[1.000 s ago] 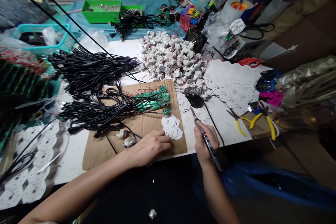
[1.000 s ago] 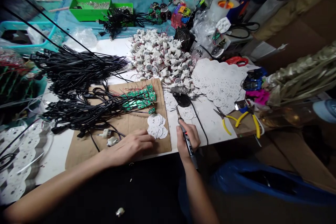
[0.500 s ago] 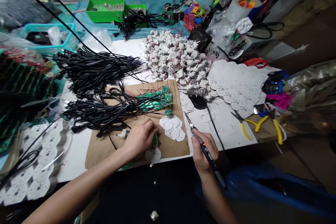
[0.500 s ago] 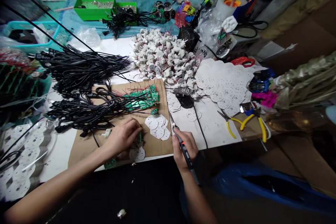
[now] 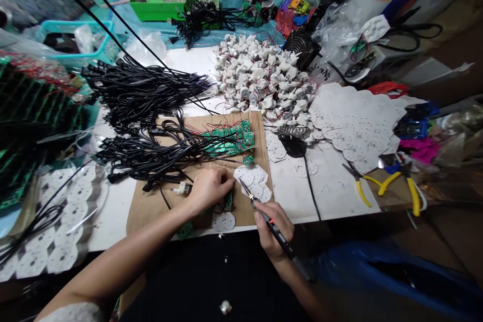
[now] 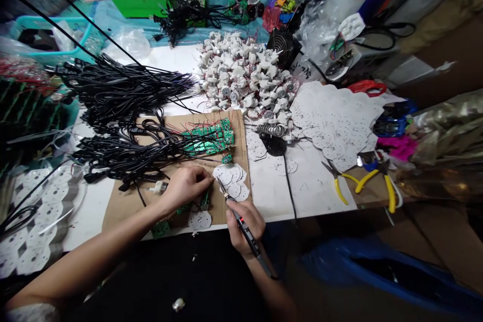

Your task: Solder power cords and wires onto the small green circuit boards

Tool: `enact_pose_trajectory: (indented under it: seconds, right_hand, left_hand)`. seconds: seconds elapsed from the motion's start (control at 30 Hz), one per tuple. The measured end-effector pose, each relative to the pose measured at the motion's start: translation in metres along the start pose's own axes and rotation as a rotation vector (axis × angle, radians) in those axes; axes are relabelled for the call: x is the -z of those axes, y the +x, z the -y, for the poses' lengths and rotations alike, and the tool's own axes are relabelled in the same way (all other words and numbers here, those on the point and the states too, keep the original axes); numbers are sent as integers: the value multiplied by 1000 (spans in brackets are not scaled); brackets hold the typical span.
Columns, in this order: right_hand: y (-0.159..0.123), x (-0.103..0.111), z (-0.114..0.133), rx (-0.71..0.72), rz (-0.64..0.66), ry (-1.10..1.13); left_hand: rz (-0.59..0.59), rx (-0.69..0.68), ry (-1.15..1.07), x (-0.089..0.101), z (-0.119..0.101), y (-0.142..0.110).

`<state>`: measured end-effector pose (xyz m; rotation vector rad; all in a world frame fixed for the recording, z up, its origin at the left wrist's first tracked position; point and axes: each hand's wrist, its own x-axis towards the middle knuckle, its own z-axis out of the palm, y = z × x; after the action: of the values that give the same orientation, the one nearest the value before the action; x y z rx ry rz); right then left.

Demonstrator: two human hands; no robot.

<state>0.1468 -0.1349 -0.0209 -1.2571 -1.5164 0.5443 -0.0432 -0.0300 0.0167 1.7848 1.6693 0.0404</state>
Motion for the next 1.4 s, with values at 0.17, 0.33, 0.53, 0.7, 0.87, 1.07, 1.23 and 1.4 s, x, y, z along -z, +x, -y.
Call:
enact_pose_trajectory:
  seconds: [0.17, 0.33, 0.53, 0.7, 0.87, 1.07, 1.23, 1.4]
  right_hand:
    - [3, 1, 2, 11, 16, -21]
    - [1, 0, 0, 7, 15, -34]
    - [4, 1, 2, 9, 29, -33]
    - [4, -1, 1, 8, 29, -40]
    - [3, -2, -2, 38, 23, -38]
    - [8, 3, 2, -37, -16, 7]
    - [10, 3, 4, -48, -15, 1]
    - [11, 3, 4, -50, -22, 9]
  left_hand:
    - [-7, 2, -6, -1, 1, 1]
    - [7, 23, 2, 0, -2, 1]
    - [8, 25, 21, 2, -4, 0]
    - [11, 26, 25, 2, -3, 2]
    - [28, 31, 24, 2, -4, 3]
    - [30, 23, 26, 3, -4, 3]
    - [8, 4, 7, 5, -5, 2]
    - [-55, -51, -37, 3, -1, 3]
